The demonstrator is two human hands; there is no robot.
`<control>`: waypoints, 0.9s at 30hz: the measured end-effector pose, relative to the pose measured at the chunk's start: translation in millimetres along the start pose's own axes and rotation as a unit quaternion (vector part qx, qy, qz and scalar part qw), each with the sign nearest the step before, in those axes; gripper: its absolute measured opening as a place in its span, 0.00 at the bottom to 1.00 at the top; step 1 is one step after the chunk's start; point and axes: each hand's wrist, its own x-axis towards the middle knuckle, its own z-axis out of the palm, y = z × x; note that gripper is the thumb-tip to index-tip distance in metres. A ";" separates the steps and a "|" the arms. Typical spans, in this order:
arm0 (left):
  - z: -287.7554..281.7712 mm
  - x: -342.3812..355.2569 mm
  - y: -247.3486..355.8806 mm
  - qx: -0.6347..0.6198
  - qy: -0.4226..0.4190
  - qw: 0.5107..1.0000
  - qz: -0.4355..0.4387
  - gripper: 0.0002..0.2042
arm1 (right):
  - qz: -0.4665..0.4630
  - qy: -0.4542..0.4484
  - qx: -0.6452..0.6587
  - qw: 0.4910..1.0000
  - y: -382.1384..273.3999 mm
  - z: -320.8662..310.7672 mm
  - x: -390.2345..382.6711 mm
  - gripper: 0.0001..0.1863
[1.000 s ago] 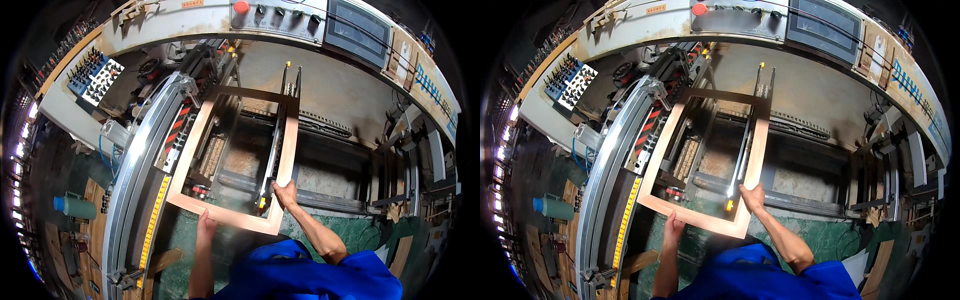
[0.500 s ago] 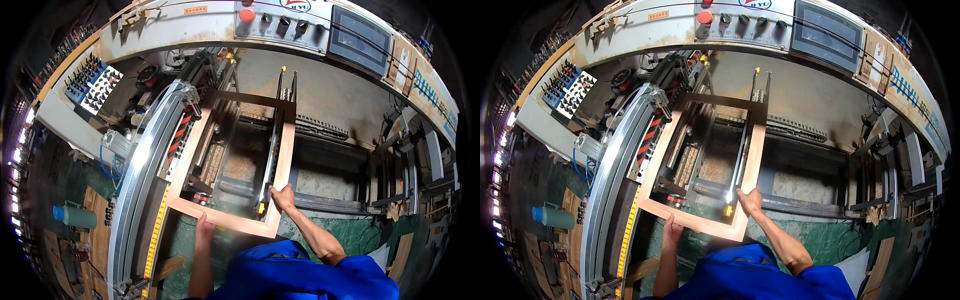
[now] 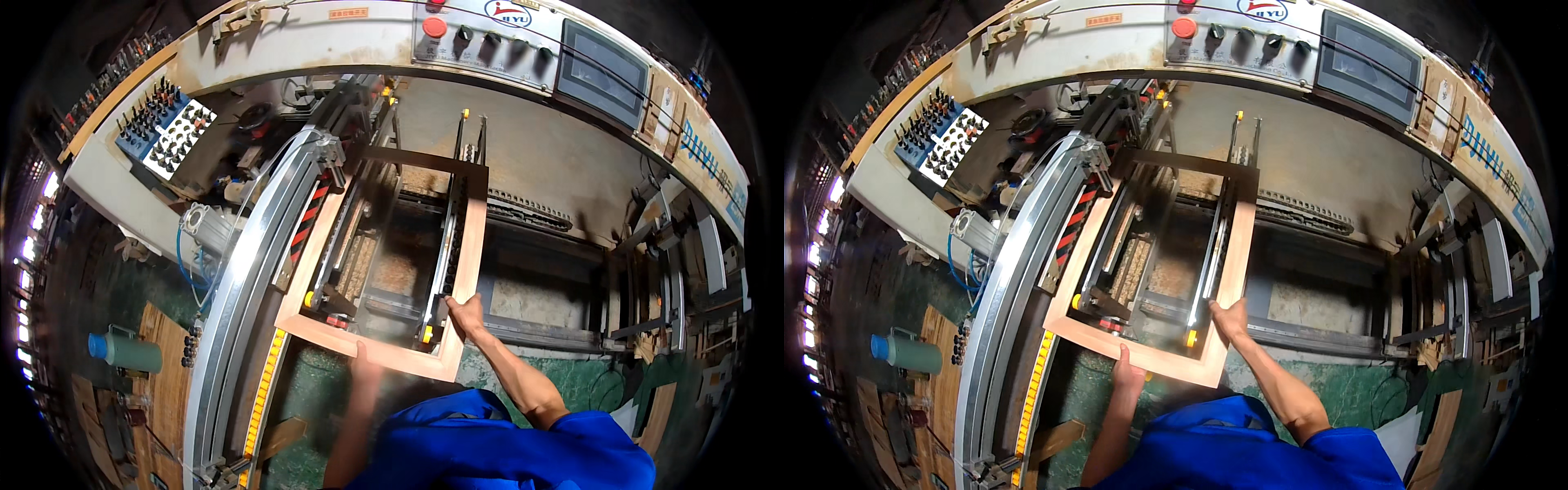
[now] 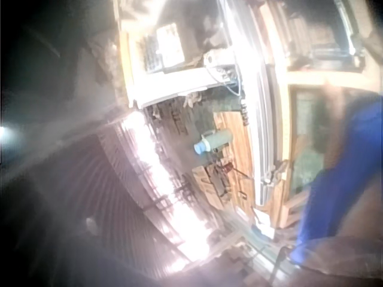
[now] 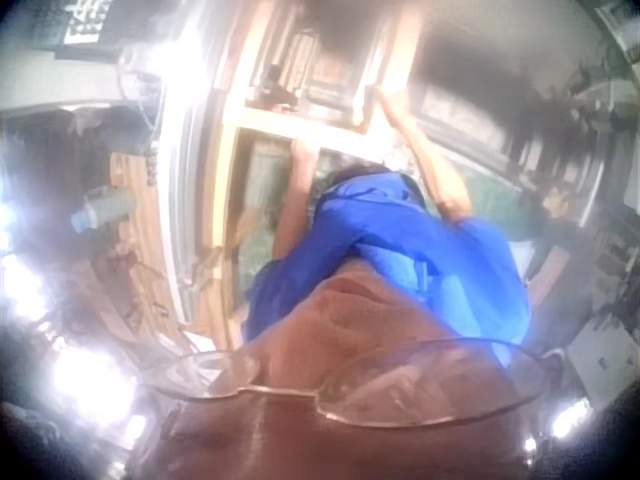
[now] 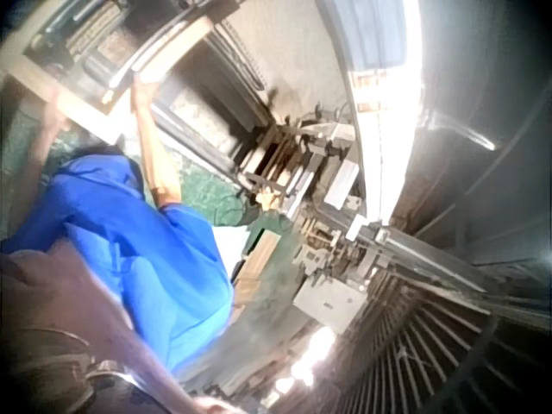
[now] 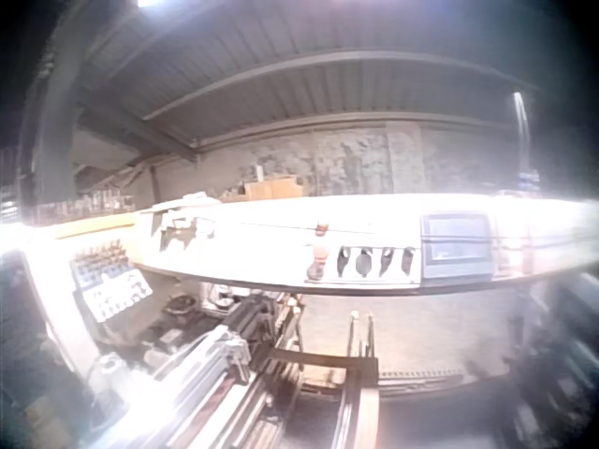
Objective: The person operates a CNC woodworking machine to process a wooden frame. They place the frame on the machine, adjust various components and clamps, and then remove the finished frame.
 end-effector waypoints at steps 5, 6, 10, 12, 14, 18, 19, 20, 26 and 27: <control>34.5 -10.8 7.1 -0.021 -0.025 0.999 -0.011 0.28 | 0.019 -0.005 0.036 0.999 -5.7 -7.0 9.1 0.37; 41.7 -12.2 11.0 -0.013 -0.001 1.000 -0.024 0.28 | 0.039 -0.008 0.027 0.999 -10.9 -8.3 8.9 0.37; 37.9 -6.3 11.5 -0.007 0.009 0.999 -0.031 0.29 | -0.002 -0.023 0.036 0.999 -6.0 -2.8 19.6 0.38; 41.0 2.5 5.0 0.001 0.001 1.000 -0.017 0.30 | 0.009 -0.011 -0.014 1.000 12.3 -2.3 41.2 0.42; 45.0 4.9 2.6 -0.014 -0.002 1.000 -0.010 0.29 | 0.013 -0.003 -0.030 0.999 23.1 0.9 50.2 0.44; 44.5 8.4 4.7 -0.011 0.060 0.998 -0.005 0.24 | 0.025 -0.043 -0.040 0.998 34.2 -3.4 64.6 0.45; 39.8 -1.0 18.1 0.054 0.113 0.990 0.060 0.22 | 0.037 -0.111 -0.002 0.993 1.8 -5.0 47.0 0.45; 54.8 -12.9 30.2 0.121 0.149 0.976 0.107 0.19 | -0.049 -0.065 -0.058 0.995 -3.4 -16.9 51.4 0.44; 117.1 -78.1 173.2 0.602 0.319 0.558 0.474 0.22 | -0.413 -0.015 -0.046 0.910 -193.5 -11.3 62.1 0.34; 113.3 -78.9 211.1 0.652 0.302 0.436 0.541 0.22 | -0.470 -0.008 -0.036 0.882 -238.5 -3.5 63.1 0.33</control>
